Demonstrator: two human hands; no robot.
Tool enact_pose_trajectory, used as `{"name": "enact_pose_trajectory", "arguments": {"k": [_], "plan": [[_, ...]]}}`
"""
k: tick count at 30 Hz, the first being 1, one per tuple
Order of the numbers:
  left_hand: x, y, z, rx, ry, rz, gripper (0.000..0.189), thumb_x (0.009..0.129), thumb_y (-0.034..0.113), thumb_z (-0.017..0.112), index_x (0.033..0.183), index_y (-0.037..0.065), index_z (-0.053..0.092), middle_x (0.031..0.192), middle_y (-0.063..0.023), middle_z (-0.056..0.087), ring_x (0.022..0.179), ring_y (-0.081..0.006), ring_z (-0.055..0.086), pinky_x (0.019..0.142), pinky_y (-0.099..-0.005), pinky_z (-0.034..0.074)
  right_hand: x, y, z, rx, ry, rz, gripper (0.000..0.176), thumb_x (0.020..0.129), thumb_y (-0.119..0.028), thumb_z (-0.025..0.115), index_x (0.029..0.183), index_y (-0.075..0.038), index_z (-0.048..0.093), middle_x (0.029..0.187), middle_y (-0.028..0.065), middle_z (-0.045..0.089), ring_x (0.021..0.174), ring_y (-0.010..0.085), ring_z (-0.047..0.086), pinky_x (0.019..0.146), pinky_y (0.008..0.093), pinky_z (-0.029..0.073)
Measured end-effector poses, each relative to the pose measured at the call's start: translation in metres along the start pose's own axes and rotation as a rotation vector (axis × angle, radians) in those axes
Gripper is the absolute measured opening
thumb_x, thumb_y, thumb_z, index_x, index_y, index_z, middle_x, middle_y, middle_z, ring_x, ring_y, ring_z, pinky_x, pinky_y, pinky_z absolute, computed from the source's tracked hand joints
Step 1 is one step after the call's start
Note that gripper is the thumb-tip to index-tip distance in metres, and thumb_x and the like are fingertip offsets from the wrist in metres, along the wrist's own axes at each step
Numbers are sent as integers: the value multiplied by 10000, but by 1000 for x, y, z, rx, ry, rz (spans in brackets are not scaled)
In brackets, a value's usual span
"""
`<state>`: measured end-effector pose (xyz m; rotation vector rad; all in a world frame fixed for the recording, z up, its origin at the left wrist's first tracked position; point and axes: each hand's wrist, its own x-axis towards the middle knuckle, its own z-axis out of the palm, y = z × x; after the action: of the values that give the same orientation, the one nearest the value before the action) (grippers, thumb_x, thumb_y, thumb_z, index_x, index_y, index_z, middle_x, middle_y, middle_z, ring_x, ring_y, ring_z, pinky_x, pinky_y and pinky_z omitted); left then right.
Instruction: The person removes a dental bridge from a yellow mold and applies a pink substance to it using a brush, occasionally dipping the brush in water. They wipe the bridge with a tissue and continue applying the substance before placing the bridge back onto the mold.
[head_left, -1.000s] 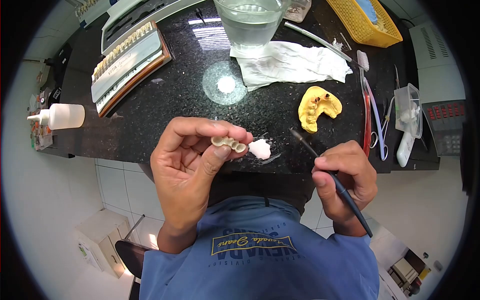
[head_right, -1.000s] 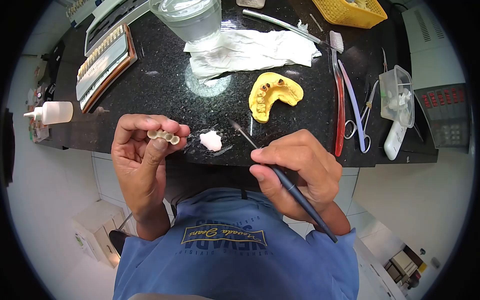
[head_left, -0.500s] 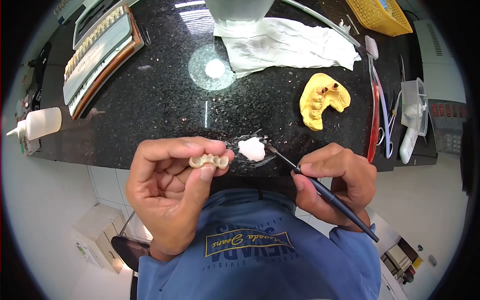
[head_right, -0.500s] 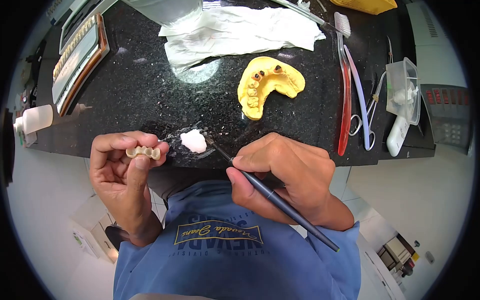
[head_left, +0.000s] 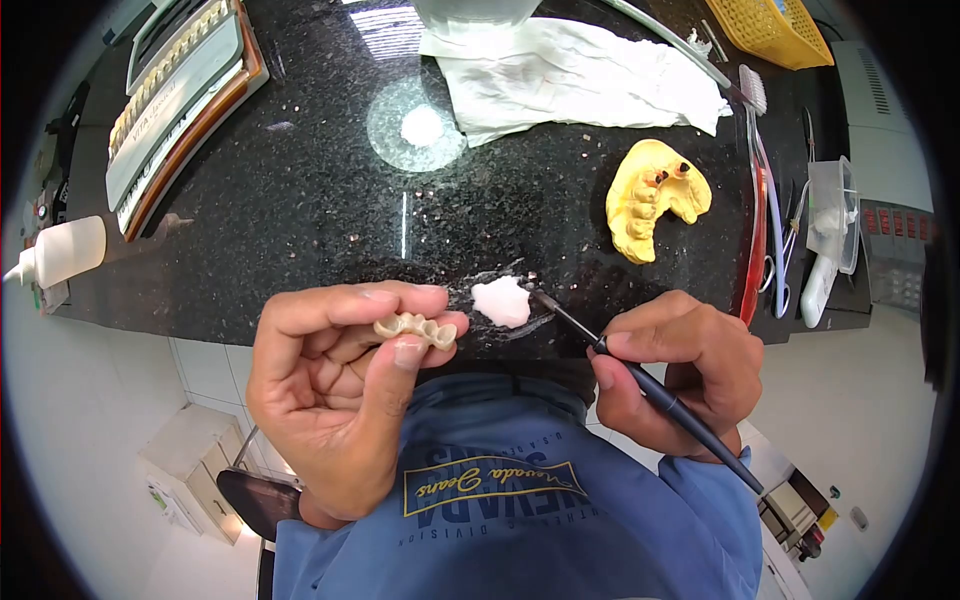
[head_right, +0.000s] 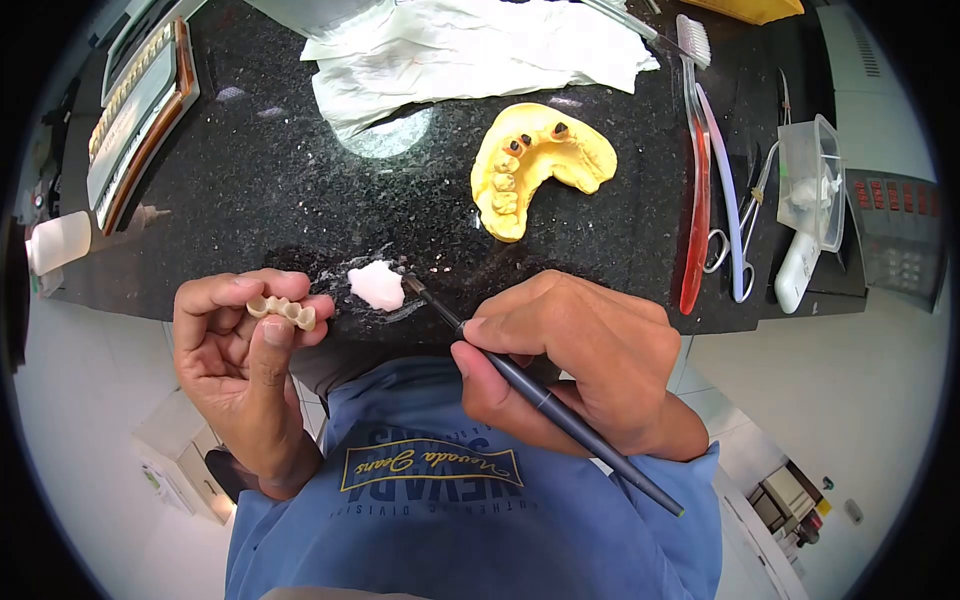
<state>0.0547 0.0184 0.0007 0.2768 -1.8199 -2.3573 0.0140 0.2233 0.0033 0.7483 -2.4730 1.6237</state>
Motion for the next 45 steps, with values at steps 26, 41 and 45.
{"name": "enact_pose_trajectory", "arguments": {"k": [26,41,45], "plan": [[-2,-3,-1,-23,-3,26,253,866,-137,539,1111,-88,500,1034,-259,623,950,-254,665,855,-330,574,2,-5,7,192,-36,-153,313,625,-5,809,899,-19,659,735,112,645,571,176,632,478,245,506],[-1,-11,-6,27,-72,176,289,821,-166,584,1092,-87,525,1040,-230,591,949,-245,663,855,-327,580,-2,-3,22,207,22,-201,221,684,5,763,868,20,642,740,131,646,608,206,655,510,263,536],[-2,-11,-6,21,-75,165,293,820,-165,584,1097,-89,522,1046,-230,585,953,-251,662,853,-326,581,-1,-2,21,210,2,-198,222,681,10,761,870,19,643,744,129,647,609,205,655,515,263,539]]}}
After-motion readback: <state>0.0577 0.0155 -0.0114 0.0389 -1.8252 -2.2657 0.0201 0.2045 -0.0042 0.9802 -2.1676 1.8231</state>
